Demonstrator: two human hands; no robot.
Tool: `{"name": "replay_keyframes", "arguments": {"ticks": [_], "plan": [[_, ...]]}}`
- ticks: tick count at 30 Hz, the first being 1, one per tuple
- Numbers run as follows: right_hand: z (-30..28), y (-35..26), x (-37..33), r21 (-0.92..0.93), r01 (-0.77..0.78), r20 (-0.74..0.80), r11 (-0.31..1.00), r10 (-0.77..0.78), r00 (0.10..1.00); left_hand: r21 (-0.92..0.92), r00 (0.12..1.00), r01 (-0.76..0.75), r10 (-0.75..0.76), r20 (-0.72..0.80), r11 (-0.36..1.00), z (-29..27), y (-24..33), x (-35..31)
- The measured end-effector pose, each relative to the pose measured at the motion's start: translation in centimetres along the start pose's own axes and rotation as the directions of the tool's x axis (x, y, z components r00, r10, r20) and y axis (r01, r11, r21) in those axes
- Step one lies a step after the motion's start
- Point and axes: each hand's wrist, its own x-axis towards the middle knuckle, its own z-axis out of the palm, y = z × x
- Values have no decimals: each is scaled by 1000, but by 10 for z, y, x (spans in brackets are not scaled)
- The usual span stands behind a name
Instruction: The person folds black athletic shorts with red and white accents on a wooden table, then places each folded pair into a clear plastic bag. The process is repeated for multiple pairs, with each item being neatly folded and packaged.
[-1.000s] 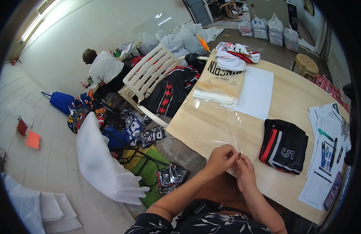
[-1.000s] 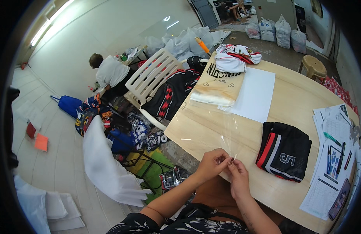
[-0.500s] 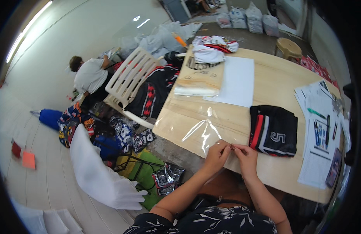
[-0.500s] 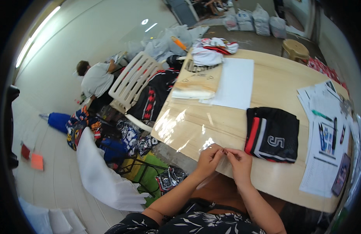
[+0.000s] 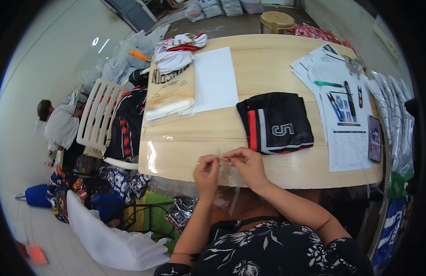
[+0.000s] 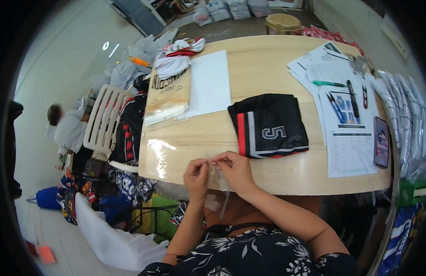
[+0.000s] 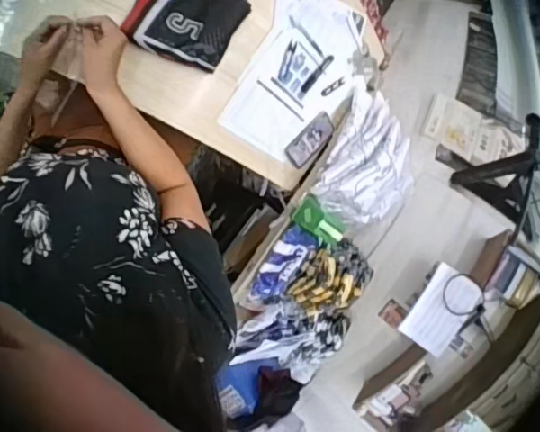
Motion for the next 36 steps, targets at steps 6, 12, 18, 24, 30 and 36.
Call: {"name": "replay_keyframes", "arguments": {"ticks": [6, 12, 18, 24, 30, 36], "plan": [[-62, -90, 65, -771, 585, 490, 253, -351, 798, 20, 920, -41, 46, -390, 999, -46, 40, 91], [-88, -92, 108, -908, 414, 416, -65, -9, 909, 573, 993, -67, 109, -40, 817, 53, 4, 123], [-111, -106, 26, -791, 111, 34, 601, -139, 990, 624, 902, -432, 325, 286, 651, 101, -3, 79], [-93, -57, -12, -768, 614, 386, 180, -635, 669, 72, 896, -48, 11, 445, 996, 111, 14, 57], [-83, -41, -7, -636, 772, 649, 8, -535, 541, -71, 867, 40, 1, 498, 997, 77, 67, 68], [-59, -59, 35, -937, 307, 321, 169, 62, 945, 392, 842, -407, 173, 511, 825, 101, 107, 54]]}}
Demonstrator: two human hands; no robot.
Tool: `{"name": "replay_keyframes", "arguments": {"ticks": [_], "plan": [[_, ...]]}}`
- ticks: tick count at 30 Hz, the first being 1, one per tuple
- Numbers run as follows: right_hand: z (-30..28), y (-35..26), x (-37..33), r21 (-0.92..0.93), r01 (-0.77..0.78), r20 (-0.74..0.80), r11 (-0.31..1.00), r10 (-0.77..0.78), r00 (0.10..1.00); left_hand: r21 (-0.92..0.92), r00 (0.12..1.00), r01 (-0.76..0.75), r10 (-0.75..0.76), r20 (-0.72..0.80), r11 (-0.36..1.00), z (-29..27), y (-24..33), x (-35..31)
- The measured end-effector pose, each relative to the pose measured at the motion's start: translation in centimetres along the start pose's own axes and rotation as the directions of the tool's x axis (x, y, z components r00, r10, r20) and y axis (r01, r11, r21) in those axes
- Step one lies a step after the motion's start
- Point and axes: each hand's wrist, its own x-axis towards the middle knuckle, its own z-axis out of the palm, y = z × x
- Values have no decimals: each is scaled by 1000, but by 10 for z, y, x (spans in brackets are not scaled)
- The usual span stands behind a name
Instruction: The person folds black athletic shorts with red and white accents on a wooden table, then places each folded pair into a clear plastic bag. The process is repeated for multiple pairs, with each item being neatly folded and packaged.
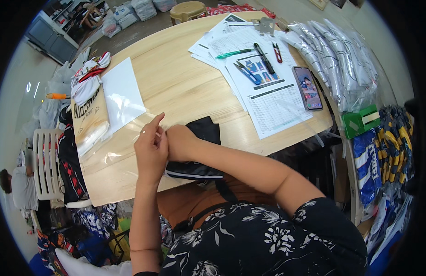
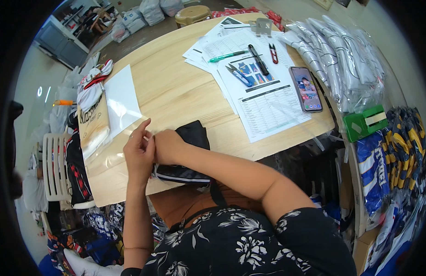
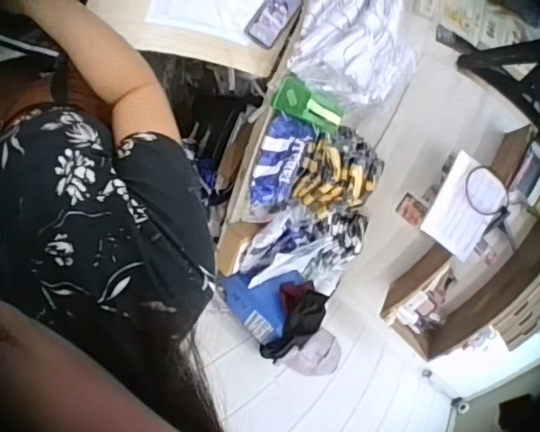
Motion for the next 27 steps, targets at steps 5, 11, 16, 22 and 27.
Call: {"name": "replay_keyframes", "arguments": {"ticks": [5, 11, 16, 22, 27], "plan": [[0, 3, 7, 228, -342, -356, 912, 405, 842, 395, 971, 40, 58, -232, 918, 0, -25, 2], [-26, 49, -10, 286, -472, -324, 834, 548, 771, 215, 934, 151, -67, -351, 965, 25, -59, -14], [-22, 70, -23, 566, -330, -400, 755, 602, 691, -547, 951, 204, -297, -87, 812, 68, -58, -33], [-29, 55, 37, 606, -263, -513, 751, 622, 591, -747, 985, 109, -172, -7, 656, 66, -46, -50], [-17, 21, -1, 56, -274, -680, 960, 237, 693, -674, 961, 227, -274, 38, 703, 49, -43, -62]]}}
